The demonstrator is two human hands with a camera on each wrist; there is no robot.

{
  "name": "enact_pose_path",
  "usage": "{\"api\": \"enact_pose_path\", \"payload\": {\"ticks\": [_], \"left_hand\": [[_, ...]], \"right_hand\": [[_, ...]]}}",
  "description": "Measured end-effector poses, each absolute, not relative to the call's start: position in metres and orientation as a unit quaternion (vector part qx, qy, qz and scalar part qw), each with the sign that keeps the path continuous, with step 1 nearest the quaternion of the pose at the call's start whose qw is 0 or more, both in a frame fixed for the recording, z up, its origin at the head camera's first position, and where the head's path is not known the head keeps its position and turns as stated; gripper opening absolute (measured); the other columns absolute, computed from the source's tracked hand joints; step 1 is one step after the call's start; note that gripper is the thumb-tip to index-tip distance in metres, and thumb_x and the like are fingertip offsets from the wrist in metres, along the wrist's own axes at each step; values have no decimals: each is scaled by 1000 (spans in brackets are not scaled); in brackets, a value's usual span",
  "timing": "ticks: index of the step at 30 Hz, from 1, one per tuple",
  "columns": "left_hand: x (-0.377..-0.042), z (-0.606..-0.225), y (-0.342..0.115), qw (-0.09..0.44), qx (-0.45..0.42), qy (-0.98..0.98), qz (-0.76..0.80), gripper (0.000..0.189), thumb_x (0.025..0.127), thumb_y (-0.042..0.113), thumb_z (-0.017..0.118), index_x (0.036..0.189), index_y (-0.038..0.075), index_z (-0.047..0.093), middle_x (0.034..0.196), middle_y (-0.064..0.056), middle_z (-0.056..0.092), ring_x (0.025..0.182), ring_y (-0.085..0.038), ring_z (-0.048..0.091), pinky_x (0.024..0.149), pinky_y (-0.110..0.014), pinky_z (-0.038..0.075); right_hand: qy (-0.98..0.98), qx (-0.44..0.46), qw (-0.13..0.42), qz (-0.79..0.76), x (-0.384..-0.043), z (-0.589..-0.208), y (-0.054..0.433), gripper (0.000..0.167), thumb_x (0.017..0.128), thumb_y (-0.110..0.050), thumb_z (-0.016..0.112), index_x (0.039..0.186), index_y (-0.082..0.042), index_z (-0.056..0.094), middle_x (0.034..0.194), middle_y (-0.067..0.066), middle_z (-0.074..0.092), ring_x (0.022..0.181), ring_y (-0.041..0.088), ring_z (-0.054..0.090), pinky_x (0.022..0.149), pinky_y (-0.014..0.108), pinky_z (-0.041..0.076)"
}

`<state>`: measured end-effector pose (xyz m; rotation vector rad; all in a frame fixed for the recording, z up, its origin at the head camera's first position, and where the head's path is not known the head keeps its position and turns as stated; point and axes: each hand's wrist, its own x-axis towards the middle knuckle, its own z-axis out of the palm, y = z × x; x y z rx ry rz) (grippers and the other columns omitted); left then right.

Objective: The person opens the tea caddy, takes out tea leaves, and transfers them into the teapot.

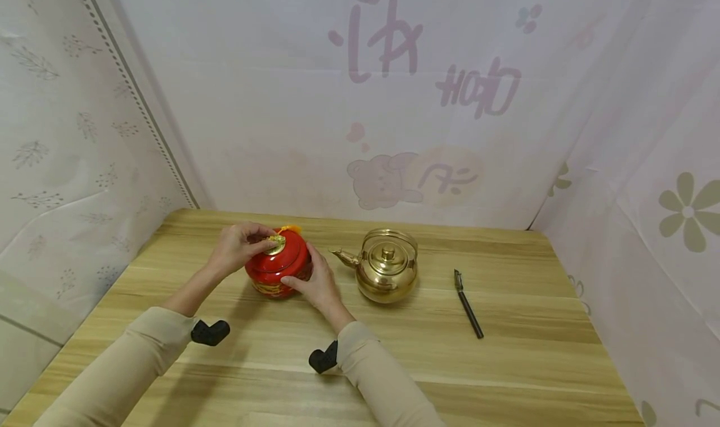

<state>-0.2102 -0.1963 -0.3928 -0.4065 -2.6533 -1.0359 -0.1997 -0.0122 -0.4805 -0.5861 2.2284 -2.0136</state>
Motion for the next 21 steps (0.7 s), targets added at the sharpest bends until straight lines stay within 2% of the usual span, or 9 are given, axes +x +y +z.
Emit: {"api": "enact_pose_path", "payload": {"ticks": [5, 9, 17, 21], "left_hand": [[-210, -393, -195, 136, -148, -911, -359, 15, 75, 12, 78, 87, 5, 74, 82, -8, 72, 67, -13, 57, 57, -18, 46], [-209, -394, -195, 133, -153, -909, -363, 15, 76, 12, 78, 88, 4, 74, 84, -9, 72, 70, -15, 61, 59, -18, 48], [-209, -396, -196, 137, -147, -909, -366, 16, 77, 11, 77, 90, 4, 74, 90, -10, 73, 74, -18, 63, 61, -21, 49], [-209, -397, -197, 137, -141, -907, -371, 17, 76, 12, 78, 91, 4, 74, 91, -10, 73, 73, -17, 63, 61, -20, 49]], "right_hand": [[711, -202, 49, -672, -191, -464, -9, 83, 79, -3, 74, 145, 3, 25, 142, 20, 39, 129, 32, 44, 104, 43, 41], [709, -195, 57, -675, -189, -458, -8, 83, 79, -2, 73, 145, 4, 25, 142, 21, 39, 128, 34, 44, 105, 45, 40], [727, -180, 51, -661, -199, -481, -12, 87, 78, -10, 76, 148, -4, 25, 143, 13, 40, 127, 24, 47, 102, 33, 44], [732, -174, 48, -657, -200, -483, -12, 89, 77, -13, 77, 148, -6, 25, 144, 11, 40, 129, 23, 46, 104, 31, 42]]}}
